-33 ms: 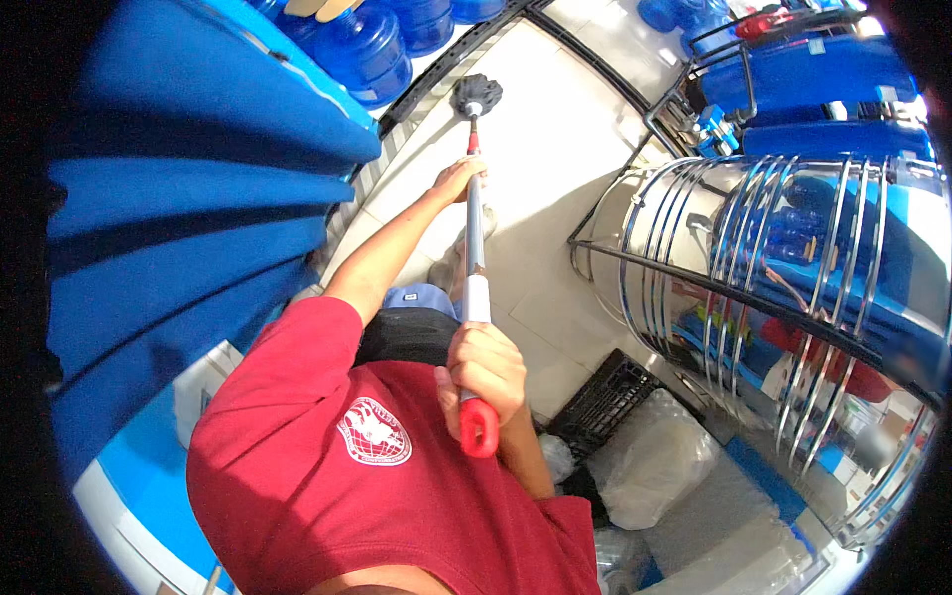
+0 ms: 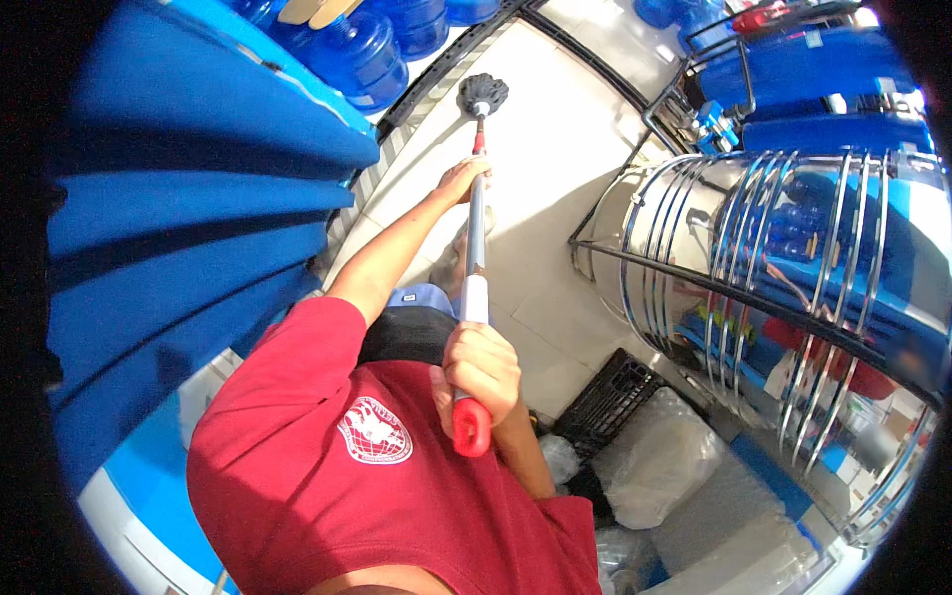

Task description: The person mops a tiled floor in a water bottling area using a string mop. They repeatedly mop sections of the floor, then wring the mop in a sink, and continue mopping around stacked water jugs and a large metal tank.

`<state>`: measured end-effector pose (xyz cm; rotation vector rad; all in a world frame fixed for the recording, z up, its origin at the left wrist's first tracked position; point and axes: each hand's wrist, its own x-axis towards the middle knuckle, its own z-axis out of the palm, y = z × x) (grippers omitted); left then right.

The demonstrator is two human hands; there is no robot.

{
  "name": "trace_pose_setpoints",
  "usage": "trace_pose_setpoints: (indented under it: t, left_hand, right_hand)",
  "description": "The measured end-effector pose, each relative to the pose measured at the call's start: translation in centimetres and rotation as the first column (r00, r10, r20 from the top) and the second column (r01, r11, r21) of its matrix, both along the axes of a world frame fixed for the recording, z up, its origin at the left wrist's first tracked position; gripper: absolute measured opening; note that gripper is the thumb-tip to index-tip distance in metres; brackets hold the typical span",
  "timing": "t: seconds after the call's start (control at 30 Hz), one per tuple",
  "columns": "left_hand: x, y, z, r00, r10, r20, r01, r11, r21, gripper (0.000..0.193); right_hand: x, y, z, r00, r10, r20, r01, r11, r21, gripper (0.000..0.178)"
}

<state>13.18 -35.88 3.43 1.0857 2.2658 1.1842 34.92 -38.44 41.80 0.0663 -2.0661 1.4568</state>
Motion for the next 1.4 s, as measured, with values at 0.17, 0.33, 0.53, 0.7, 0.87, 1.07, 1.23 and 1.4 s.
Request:
trace_pose_setpoints:
  t: [0.17,0.33,0.53,0.7,0.87,1.07,1.23,1.4]
  left_hand:
    - [-1.3,6.2,1.2,0.923,-0.133,0.362,0.173,0.982,-0.078,0.016]
    - [-4.1,12.9,3.1,0.856,-0.499,-0.134,0.447,0.845,-0.294,0.019]
    - [-9.9,19.8,2.3,0.827,-0.555,-0.089,0.443,0.741,-0.505,0.031]
    - [-16.5,22.2,0.7,0.85,-0.519,-0.085,0.416,0.763,-0.494,0.051]
    - [-20.9,23.0,0.2,0.895,-0.444,0.048,0.395,0.738,-0.546,0.049]
    - [-18.2,23.5,1.3,0.805,-0.589,0.073,0.58,0.754,-0.307,0.019]
    - [-17.2,25.8,3.6,0.395,-0.905,-0.161,0.868,0.425,-0.257,0.018]
    - [-13.1,22.2,6.7,0.276,-0.952,-0.135,0.96,0.281,-0.019,0.037]
  right_hand:
    - [-2.3,3.5,-1.3,0.993,-0.108,-0.045,0.109,0.994,0.028,0.019]
    - [-3.9,9.2,-4.1,0.849,-0.455,-0.27,0.424,0.89,-0.168,0.018]
    - [-7.3,14.2,-9.3,0.629,-0.765,-0.14,0.687,0.631,-0.361,0.024]
    - [-12.5,17.1,-11.7,0.716,-0.684,-0.139,0.6,0.705,-0.378,0.014]
    - [-16.9,17.1,-10.5,0.795,-0.597,-0.105,0.548,0.782,-0.296,0.017]
    - [-19.6,12.7,-6.0,0.527,-0.849,-0.026,0.797,0.505,-0.33,0.015]
    - [-24.5,9.0,-3.0,0.383,-0.924,-0.004,0.901,0.375,-0.221,0.012]
    - [-25.9,3.9,0.2,0.147,-0.989,0.001,0.978,0.145,-0.151,0.009]
